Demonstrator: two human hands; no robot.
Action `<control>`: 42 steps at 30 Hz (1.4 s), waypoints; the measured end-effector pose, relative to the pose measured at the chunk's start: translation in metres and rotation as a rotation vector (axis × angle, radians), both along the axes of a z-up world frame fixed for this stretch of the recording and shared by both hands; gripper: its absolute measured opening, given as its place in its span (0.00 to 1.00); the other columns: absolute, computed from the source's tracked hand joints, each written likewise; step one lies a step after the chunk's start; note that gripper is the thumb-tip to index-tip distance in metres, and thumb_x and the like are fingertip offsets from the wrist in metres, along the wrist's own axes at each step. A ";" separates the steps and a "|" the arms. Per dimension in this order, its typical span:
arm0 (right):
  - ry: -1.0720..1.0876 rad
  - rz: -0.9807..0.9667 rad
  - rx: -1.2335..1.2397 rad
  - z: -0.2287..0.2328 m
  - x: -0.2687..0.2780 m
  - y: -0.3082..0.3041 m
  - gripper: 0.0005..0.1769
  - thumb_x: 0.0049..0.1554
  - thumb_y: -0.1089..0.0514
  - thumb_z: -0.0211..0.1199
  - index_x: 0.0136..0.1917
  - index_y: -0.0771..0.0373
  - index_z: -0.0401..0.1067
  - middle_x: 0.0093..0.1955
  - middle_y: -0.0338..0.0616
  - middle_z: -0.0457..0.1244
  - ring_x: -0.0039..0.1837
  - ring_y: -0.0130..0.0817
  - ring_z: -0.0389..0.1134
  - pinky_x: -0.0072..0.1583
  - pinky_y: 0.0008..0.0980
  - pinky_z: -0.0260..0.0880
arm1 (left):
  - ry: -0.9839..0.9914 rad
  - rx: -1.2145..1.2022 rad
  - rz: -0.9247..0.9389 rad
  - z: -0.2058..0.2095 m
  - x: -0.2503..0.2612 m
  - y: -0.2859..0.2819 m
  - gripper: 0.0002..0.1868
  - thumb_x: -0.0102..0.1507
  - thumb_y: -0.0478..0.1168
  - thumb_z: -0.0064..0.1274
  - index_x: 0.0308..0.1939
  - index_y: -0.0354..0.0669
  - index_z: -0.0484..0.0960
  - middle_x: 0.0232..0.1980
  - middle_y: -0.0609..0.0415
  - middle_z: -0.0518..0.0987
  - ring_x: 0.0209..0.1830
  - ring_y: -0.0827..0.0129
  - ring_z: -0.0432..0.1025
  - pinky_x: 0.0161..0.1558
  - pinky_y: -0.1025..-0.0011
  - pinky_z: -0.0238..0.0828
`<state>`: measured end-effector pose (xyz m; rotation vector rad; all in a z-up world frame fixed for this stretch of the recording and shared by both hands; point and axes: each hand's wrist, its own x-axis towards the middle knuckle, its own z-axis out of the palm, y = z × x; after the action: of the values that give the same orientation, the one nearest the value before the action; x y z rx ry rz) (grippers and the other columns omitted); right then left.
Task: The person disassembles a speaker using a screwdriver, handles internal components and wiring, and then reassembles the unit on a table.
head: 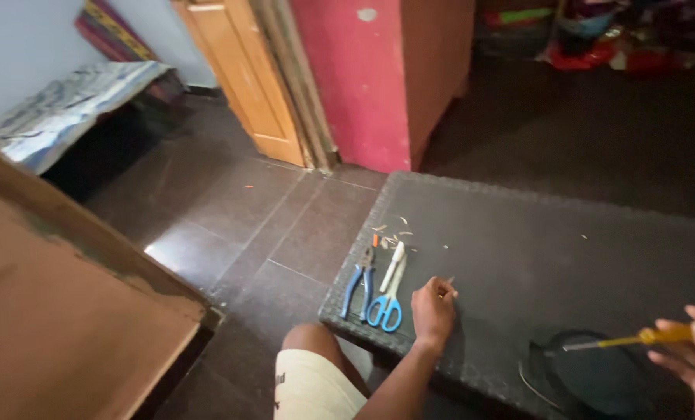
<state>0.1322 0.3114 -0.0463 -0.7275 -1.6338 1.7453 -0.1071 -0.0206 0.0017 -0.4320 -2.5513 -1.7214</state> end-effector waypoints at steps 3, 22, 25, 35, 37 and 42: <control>0.132 0.114 -0.080 -0.026 -0.001 0.023 0.21 0.74 0.54 0.39 0.74 0.66 0.57 0.62 0.66 0.63 0.62 0.57 0.67 0.54 0.53 0.74 | -0.041 0.049 0.026 -0.010 -0.027 -0.004 0.02 0.55 0.30 0.60 0.31 0.38 0.84 0.30 0.46 0.84 0.31 0.58 0.82 0.37 0.66 0.77; -0.149 -0.119 -0.315 0.119 -0.008 -0.077 0.17 0.69 0.59 0.51 0.67 0.71 0.67 0.56 0.57 0.66 0.54 0.44 0.70 0.57 0.43 0.74 | 0.301 -0.287 -0.193 -0.022 -0.111 0.026 0.15 0.48 0.35 0.67 0.39 0.37 0.86 0.43 0.39 0.84 0.44 0.48 0.78 0.49 0.59 0.74; -0.100 -0.144 -0.303 0.126 -0.008 -0.069 0.16 0.68 0.58 0.53 0.66 0.68 0.67 0.55 0.52 0.66 0.53 0.41 0.70 0.55 0.42 0.75 | 0.276 -0.305 -0.290 0.012 -0.072 0.015 0.17 0.51 0.34 0.60 0.44 0.39 0.85 0.46 0.38 0.84 0.49 0.47 0.78 0.55 0.58 0.73; -0.130 -0.303 -0.268 0.145 -0.007 -0.060 0.17 0.67 0.53 0.52 0.64 0.63 0.70 0.49 0.44 0.65 0.48 0.36 0.71 0.49 0.43 0.77 | -1.044 0.192 -0.424 -0.014 0.099 -0.025 0.26 0.62 0.30 0.36 0.65 0.36 0.70 0.60 0.45 0.79 0.51 0.58 0.76 0.53 0.63 0.79; -0.143 -0.319 -0.320 0.139 0.002 -0.058 0.18 0.67 0.51 0.54 0.63 0.64 0.70 0.48 0.43 0.65 0.46 0.35 0.72 0.49 0.41 0.78 | -1.171 0.309 -0.403 -0.032 0.107 -0.020 0.28 0.61 0.29 0.38 0.66 0.34 0.67 0.60 0.41 0.79 0.52 0.56 0.77 0.55 0.63 0.79; -0.244 -0.277 -0.367 0.086 0.011 -0.044 0.21 0.69 0.44 0.53 0.60 0.64 0.73 0.42 0.40 0.61 0.43 0.32 0.67 0.46 0.36 0.76 | -1.143 0.327 -0.475 -0.046 0.108 -0.011 0.29 0.65 0.35 0.44 0.70 0.33 0.62 0.58 0.43 0.81 0.49 0.59 0.79 0.53 0.66 0.79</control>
<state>0.1430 0.2677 0.0400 -1.3177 -1.2914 1.8222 0.0005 -0.0318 -0.0446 0.0229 -2.7572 -3.2322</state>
